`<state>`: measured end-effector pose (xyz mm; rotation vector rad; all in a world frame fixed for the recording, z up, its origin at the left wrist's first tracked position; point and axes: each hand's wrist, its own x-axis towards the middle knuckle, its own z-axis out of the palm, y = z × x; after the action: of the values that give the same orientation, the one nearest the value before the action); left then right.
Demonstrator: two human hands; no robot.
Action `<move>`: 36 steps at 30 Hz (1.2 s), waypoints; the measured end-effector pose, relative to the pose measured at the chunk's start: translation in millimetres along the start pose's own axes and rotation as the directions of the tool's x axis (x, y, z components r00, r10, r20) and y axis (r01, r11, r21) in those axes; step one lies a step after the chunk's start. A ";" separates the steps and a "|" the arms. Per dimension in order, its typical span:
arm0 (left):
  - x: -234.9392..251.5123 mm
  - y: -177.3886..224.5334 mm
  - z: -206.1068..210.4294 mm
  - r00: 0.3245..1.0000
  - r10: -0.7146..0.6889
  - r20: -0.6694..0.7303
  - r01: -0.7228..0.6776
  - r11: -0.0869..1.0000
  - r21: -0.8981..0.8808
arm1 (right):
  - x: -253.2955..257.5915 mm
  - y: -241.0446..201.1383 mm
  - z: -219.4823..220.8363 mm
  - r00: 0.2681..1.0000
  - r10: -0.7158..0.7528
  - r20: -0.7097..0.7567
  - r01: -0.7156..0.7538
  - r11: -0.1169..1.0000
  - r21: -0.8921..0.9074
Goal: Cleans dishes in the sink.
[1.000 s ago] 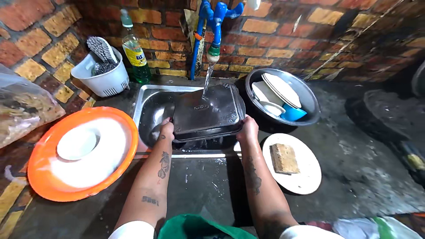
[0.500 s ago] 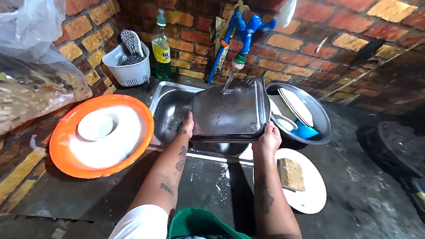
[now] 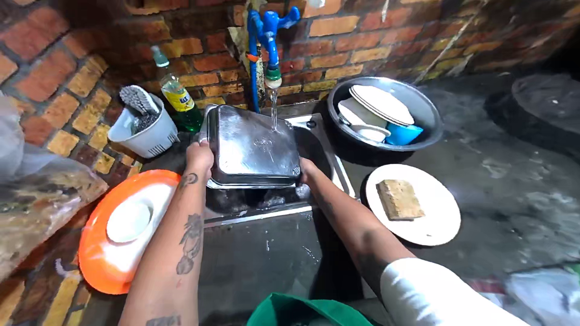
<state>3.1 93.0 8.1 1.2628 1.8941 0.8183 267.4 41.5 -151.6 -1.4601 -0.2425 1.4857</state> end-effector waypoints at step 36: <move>7.0 39.8 38.6 0.890 0.196 0.413 -0.215 0.977 -0.002 | -95.9 -173.2 132.7 0.890 -0.412 0.196 0.414 0.910 0.034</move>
<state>52.7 117.0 17.6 1.5458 1.4639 0.5589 219.3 118.2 68.8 -1.1717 -0.6439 1.2758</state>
